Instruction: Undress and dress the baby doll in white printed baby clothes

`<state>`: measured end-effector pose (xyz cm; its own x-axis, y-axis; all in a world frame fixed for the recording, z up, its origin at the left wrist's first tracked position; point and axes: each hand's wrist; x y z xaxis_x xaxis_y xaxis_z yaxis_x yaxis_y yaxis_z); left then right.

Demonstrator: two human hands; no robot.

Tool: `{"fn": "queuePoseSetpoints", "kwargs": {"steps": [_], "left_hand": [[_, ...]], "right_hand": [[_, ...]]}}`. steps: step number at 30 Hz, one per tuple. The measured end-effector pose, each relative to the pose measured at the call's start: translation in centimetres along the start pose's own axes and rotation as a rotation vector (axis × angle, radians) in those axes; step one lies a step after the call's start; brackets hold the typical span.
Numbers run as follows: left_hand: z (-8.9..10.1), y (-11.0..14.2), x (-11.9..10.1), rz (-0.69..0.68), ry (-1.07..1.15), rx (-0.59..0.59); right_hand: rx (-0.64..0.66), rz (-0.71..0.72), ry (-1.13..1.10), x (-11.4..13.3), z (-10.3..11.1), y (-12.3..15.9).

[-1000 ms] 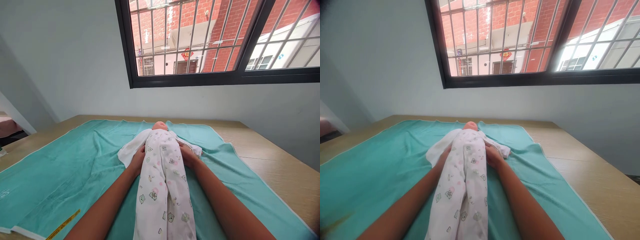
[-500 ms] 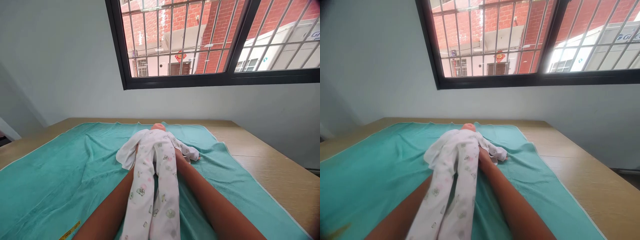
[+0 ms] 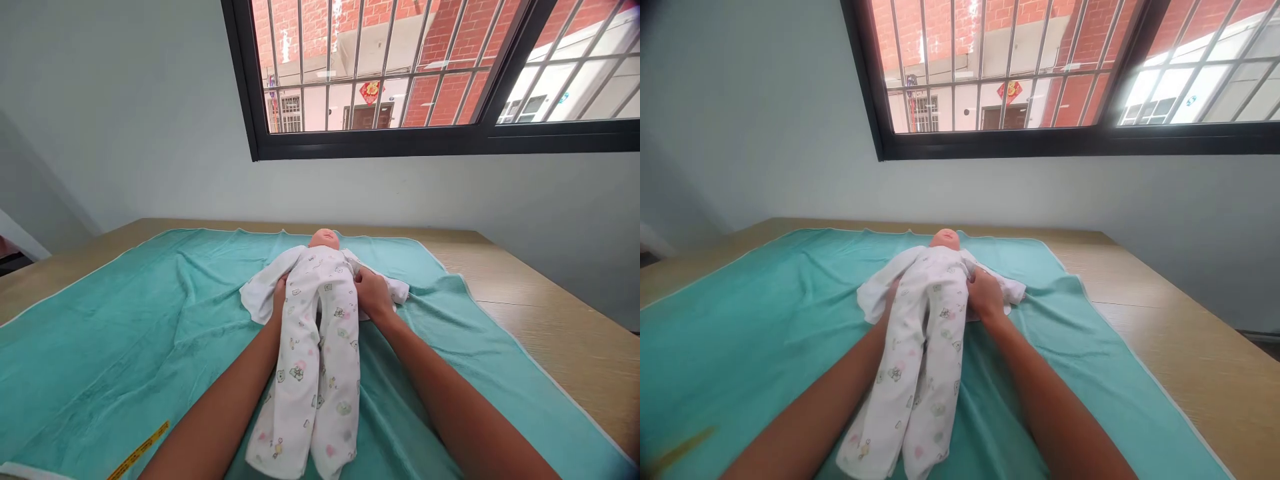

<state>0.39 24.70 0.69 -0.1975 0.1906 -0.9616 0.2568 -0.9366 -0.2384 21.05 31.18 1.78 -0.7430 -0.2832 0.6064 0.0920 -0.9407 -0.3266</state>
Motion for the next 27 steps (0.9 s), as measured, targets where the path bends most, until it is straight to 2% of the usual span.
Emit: {"fn": "queuePoseSetpoints", "kwargs": {"steps": [3, 5, 7, 9, 10, 12, 13, 15, 16, 17, 18, 20, 22, 24, 25, 27], "left_hand": [[-0.2, 0.2, 0.8, 0.077, 0.074, -0.211], [-0.3, 0.2, 0.8, 0.140, 0.085, -0.310], [-0.4, 0.0, 0.6, 0.167, 0.051, -0.357], [-0.5, -0.1, 0.4, 0.153, 0.028, -0.372], [-0.5, -0.2, 0.3, 0.144, 0.028, -0.370], [-0.2, 0.1, 0.0, 0.129, 0.036, -0.360], [0.2, 0.4, -0.3, 0.111, 0.021, -0.356], [1.1, 1.8, -1.4, 0.030, -0.061, -0.344], [1.8, 2.9, -2.2, -0.030, -0.121, -0.312], [2.4, 4.3, -3.1, -0.098, -0.187, -0.253], [3.1, 5.9, -4.1, -0.164, -0.247, -0.147], [4.4, 9.5, -6.0, -0.284, -0.370, 0.169], [5.4, 13.1, -7.2, -0.453, -0.543, 0.486], [6.2, 15.9, -7.5, -0.624, -0.728, 0.680], [6.5, 16.9, -7.3, -0.695, -0.808, 0.719], [6.8, 18.0, -6.5, -0.786, -0.910, 0.698]], "right_hand": [[-0.068, -0.014, 0.009, 0.2, -0.3, 0.1], [-0.044, -0.110, -0.158, 0.3, -0.9, -0.2], [0.009, -0.219, -0.347, 0.6, -0.9, -0.4], [0.016, -0.243, -0.437, 1.2, 0.1, 0.1], [-0.011, -0.192, -0.429, 1.7, 1.0, 1.0], [-0.049, 0.001, -0.359, 2.9, 3.3, 4.2], [-0.019, 0.137, -0.303, 3.5, 4.6, 6.5], [0.186, 0.332, -0.173, 4.7, 6.4, 11.9], [0.299, 0.428, -0.104, 5.2, 6.9, 14.6], [0.347, 0.511, -0.046, 5.6, 7.0, 17.2], [0.345, 0.600, 0.009, 5.8, 6.8, 19.3], [0.284, 0.733, 0.143, 6.1, 5.7, 22.1], [0.232, 0.776, 0.230, 6.0, 4.7, 23.0], [0.242, 0.784, 0.241, 5.9, 4.8, 22.6], [0.257, 0.792, 0.227, 5.9, 5.3, 22.3], [0.268, 0.813, 0.191, 6.0, 7.2, 21.9]]}}
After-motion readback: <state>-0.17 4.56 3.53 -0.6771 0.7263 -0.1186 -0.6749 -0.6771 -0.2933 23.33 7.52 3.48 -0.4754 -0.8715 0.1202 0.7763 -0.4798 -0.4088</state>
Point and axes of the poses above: each hand's wrist, its own y-axis away from the middle knuckle, its own z-axis out of the back of the hand, x = y × z, and after that the axes turned 2 degrees about -y, right-handed
